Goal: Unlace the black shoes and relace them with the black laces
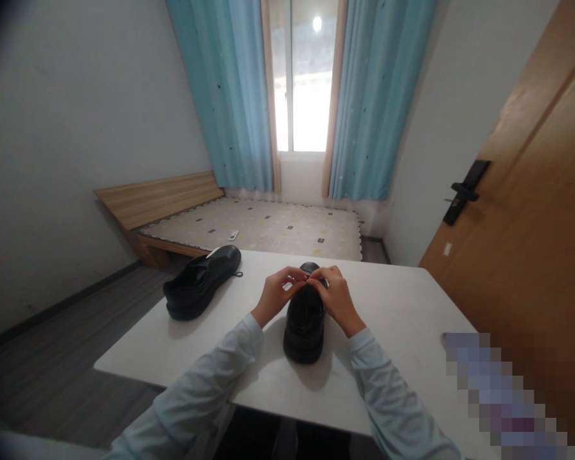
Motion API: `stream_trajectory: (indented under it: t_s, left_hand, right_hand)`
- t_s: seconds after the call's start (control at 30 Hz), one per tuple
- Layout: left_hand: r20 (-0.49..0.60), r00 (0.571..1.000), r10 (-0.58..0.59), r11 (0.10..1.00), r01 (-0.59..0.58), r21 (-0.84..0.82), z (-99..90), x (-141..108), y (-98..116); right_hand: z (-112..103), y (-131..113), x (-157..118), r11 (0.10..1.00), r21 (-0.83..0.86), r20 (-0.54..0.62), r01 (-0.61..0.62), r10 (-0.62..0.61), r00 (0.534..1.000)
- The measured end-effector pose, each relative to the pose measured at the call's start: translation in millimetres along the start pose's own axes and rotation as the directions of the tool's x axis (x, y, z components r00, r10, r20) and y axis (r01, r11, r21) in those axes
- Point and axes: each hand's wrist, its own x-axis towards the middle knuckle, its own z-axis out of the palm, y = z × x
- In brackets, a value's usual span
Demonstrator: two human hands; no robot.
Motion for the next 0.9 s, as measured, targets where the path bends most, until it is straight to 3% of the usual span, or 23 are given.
stream_trajectory:
  t_s: [0.1,0.23,0.33,0.47,0.63,0.9]
  left_hand:
    - [-0.02,0.998,0.052,0.996,-0.051,0.072,1.4,-3,1]
    - [0.016,0.995,0.101,0.99,-0.102,0.102,0.7,-5,3]
    - [0.148,0.981,0.124,0.977,-0.147,0.154,-2.5,-4,4]
    - [0.356,0.928,0.11,0.947,-0.207,0.247,-6.9,-1,3]
    - [0.405,0.914,0.021,0.918,-0.178,0.354,-9.1,-1,5]
    - [0.371,0.928,0.044,0.899,-0.199,0.391,-10.0,-1,5]
  right_hand:
    - [-1,4,2,0.999,0.034,-0.032,-0.018,0.019,0.999]
    - [-7,15,8,0.974,0.204,-0.098,-0.095,0.117,0.988]
    - [-15,26,12,0.944,0.291,-0.196,-0.153,0.216,0.956]
    - [-23,39,15,0.901,0.386,-0.262,-0.196,0.311,0.914]
    - [-28,44,15,0.901,0.378,-0.166,-0.212,0.291,0.942]
    - [-33,43,12,0.966,0.184,0.081,-0.184,0.172,0.982]
